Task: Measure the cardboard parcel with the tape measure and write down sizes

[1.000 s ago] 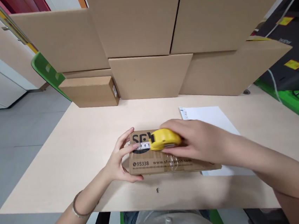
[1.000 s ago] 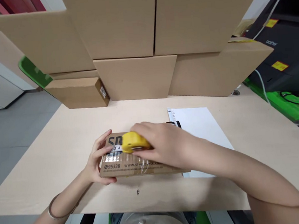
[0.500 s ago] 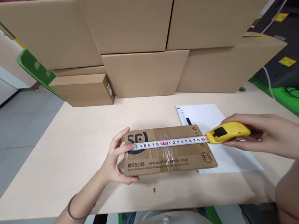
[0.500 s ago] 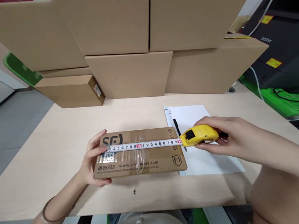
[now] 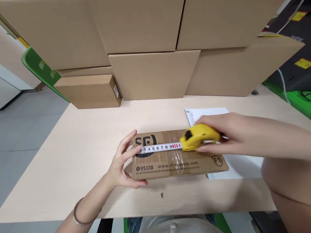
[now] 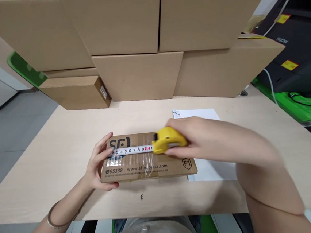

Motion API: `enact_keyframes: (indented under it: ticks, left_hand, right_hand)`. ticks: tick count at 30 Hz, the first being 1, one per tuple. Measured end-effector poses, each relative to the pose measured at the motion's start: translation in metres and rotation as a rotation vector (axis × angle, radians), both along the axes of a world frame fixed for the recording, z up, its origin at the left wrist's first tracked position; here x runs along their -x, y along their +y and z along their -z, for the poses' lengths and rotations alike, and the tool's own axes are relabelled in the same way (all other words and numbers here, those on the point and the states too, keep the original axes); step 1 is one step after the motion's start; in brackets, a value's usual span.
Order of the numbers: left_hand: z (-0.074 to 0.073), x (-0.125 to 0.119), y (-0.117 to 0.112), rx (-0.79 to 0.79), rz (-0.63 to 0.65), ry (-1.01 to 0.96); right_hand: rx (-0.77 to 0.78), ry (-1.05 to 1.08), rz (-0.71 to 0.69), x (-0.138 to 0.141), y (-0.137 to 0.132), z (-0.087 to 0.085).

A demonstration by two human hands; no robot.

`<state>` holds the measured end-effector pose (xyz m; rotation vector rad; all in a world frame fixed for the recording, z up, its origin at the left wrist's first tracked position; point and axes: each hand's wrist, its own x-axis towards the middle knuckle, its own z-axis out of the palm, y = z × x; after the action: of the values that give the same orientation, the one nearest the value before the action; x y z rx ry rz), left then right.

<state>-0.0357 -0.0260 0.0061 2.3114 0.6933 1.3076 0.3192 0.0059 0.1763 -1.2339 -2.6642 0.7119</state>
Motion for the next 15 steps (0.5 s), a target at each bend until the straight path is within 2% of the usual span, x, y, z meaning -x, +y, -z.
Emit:
enact_keyframes:
  ticks: [1, 4, 7, 9, 11, 13, 15]
  left_hand:
    - [0.003, 0.000, 0.000, 0.010, 0.006, -0.010]
    - [0.014, 0.000, -0.002, 0.106, 0.029, -0.107]
    - [0.021, -0.002, -0.004, 0.215, 0.002, -0.223]
    - [0.016, -0.005, -0.005, 0.248, -0.038, -0.265]
    - [0.004, -0.009, -0.006, 0.329, -0.109, -0.320]
    - [-0.011, -0.016, -0.006, 0.556, -0.213, -0.432]
    - [-0.024, -0.025, -0.005, 0.884, -0.279, -0.561]
  right_hand:
    - [0.032, -0.032, -0.041, 0.021, 0.003, -0.001]
    - [-0.043, 0.003, -0.186, 0.076, 0.008, 0.002]
    - [-0.120, 0.102, -0.309, 0.105, 0.008, 0.007]
    - [-0.150, 0.160, -0.307, 0.107, 0.007, 0.004]
    - [-0.182, 0.229, -0.230, 0.098, 0.007, -0.002]
    - [-0.193, 0.302, -0.142, 0.085, 0.007, -0.007]
    - [-0.141, 0.323, -0.095, 0.074, 0.008, -0.006]
